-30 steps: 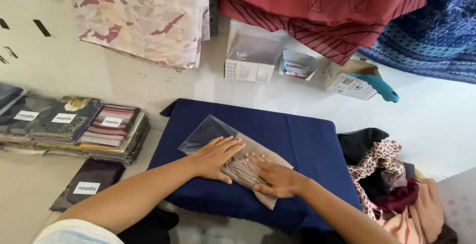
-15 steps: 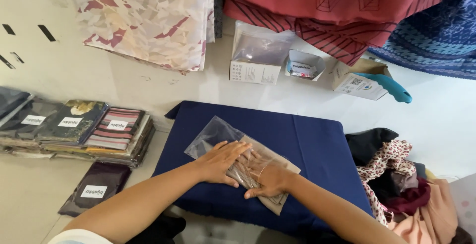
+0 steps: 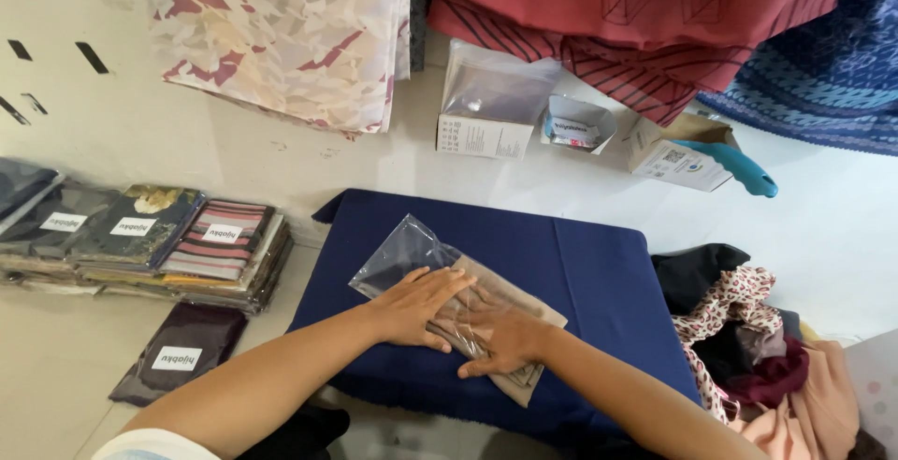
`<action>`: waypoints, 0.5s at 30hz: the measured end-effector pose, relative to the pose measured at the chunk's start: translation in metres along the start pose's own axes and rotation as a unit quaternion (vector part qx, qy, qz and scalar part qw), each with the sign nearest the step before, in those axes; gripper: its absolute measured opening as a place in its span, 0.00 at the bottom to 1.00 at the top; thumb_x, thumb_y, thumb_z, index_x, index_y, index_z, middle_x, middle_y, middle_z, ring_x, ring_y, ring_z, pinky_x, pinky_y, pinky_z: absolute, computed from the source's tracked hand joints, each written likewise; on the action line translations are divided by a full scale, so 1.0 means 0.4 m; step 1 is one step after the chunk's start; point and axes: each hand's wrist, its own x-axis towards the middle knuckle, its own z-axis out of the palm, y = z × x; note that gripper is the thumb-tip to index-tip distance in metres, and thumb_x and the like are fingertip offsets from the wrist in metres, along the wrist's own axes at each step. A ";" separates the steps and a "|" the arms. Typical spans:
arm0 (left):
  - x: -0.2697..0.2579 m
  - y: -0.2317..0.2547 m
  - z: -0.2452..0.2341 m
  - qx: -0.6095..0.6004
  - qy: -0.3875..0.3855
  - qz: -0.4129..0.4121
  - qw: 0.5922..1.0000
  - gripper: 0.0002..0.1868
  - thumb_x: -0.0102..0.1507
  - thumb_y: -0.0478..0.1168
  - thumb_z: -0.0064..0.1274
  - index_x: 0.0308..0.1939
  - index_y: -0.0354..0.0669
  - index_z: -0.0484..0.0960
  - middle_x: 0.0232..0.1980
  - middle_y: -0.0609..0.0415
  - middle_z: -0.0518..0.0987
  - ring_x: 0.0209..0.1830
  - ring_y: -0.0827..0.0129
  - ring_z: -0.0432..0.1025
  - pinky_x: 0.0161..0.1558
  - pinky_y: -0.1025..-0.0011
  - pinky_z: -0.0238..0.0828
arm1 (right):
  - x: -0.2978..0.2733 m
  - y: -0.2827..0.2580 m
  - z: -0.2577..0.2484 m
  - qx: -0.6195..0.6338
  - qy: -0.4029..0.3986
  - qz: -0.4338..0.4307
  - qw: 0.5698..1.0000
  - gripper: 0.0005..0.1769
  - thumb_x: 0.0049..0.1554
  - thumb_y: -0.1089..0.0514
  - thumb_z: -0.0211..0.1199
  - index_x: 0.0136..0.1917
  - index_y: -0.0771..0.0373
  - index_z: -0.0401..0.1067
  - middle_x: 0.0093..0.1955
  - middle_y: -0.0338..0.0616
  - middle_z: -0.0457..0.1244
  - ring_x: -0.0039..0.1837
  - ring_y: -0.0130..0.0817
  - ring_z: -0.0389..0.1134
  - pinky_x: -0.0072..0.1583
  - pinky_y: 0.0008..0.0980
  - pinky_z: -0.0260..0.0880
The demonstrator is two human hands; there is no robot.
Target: The person cleans a hijab with a lint roller, folds it, places it inside a clear plastic bag, and seals the bag with a label.
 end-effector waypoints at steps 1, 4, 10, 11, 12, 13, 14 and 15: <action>0.001 -0.005 0.005 0.012 0.007 0.004 1.000 0.64 0.53 0.57 0.70 0.81 0.56 0.41 0.83 0.47 0.48 0.83 0.57 0.42 0.77 0.50 0.30 | -0.004 0.001 -0.003 -0.008 0.002 -0.030 1.000 0.56 0.51 0.17 0.39 0.83 0.45 0.40 0.85 0.46 0.41 0.84 0.62 0.24 0.77 0.69 0.22; 0.008 -0.016 0.012 0.041 0.013 0.014 0.999 0.63 0.53 0.60 0.68 0.80 0.50 0.44 0.82 0.46 0.49 0.82 0.57 0.43 0.77 0.51 0.32 | -0.038 -0.001 -0.018 -0.033 -0.011 -0.057 0.998 0.60 0.51 0.17 0.38 0.84 0.53 0.32 0.86 0.56 0.28 0.83 0.65 0.20 0.77 0.67 0.17; 0.008 -0.030 0.022 0.077 0.013 0.036 0.996 0.58 0.55 0.65 0.64 0.79 0.42 0.51 0.81 0.40 0.49 0.82 0.55 0.42 0.76 0.53 0.34 | -0.154 -0.018 -0.032 -0.005 -0.008 -0.031 0.999 0.61 0.50 0.36 0.65 0.83 0.60 0.38 0.86 0.56 0.30 0.85 0.56 0.25 0.78 0.59 0.19; 0.007 -0.027 0.021 0.082 0.008 0.037 0.996 0.57 0.55 0.64 0.63 0.78 0.43 0.52 0.82 0.39 0.47 0.82 0.54 0.42 0.76 0.53 0.34 | -0.174 -0.012 -0.025 0.008 0.005 -0.040 0.999 0.60 0.48 0.41 0.67 0.82 0.64 0.40 0.86 0.56 0.33 0.85 0.54 0.25 0.78 0.59 0.20; 0.005 -0.021 0.015 0.080 0.007 0.038 0.996 0.57 0.55 0.64 0.63 0.78 0.43 0.52 0.82 0.39 0.47 0.82 0.54 0.42 0.76 0.53 0.34 | -0.190 -0.009 -0.020 0.008 0.004 -0.038 0.999 0.60 0.48 0.41 0.67 0.82 0.64 0.40 0.86 0.56 0.33 0.85 0.54 0.25 0.78 0.59 0.20; 0.003 -0.015 0.009 0.092 -0.004 0.030 0.995 0.58 0.55 0.67 0.61 0.79 0.43 0.52 0.82 0.39 0.47 0.82 0.55 0.41 0.76 0.53 0.32 | -0.206 -0.006 -0.015 -0.009 0.025 -0.033 0.999 0.60 0.49 0.42 0.67 0.82 0.65 0.40 0.85 0.58 0.35 0.85 0.56 0.28 0.77 0.59 0.21; 0.001 -0.007 0.005 0.104 -0.014 0.021 0.994 0.59 0.55 0.71 0.59 0.79 0.44 0.51 0.82 0.39 0.46 0.83 0.55 0.39 0.77 0.54 0.30 | -0.224 -0.004 -0.010 -0.027 0.044 -0.028 0.998 0.60 0.49 0.43 0.67 0.82 0.66 0.40 0.85 0.61 0.36 0.84 0.57 0.30 0.77 0.60 0.23; 0.006 -0.010 0.014 0.101 -0.014 0.023 0.994 0.59 0.55 0.71 0.59 0.79 0.44 0.51 0.82 0.39 0.46 0.83 0.55 0.39 0.77 0.54 0.30 | -0.232 -0.006 -0.004 -0.026 0.042 -0.026 0.998 0.60 0.49 0.43 0.67 0.82 0.66 0.40 0.85 0.61 0.36 0.84 0.57 0.30 0.77 0.60 0.23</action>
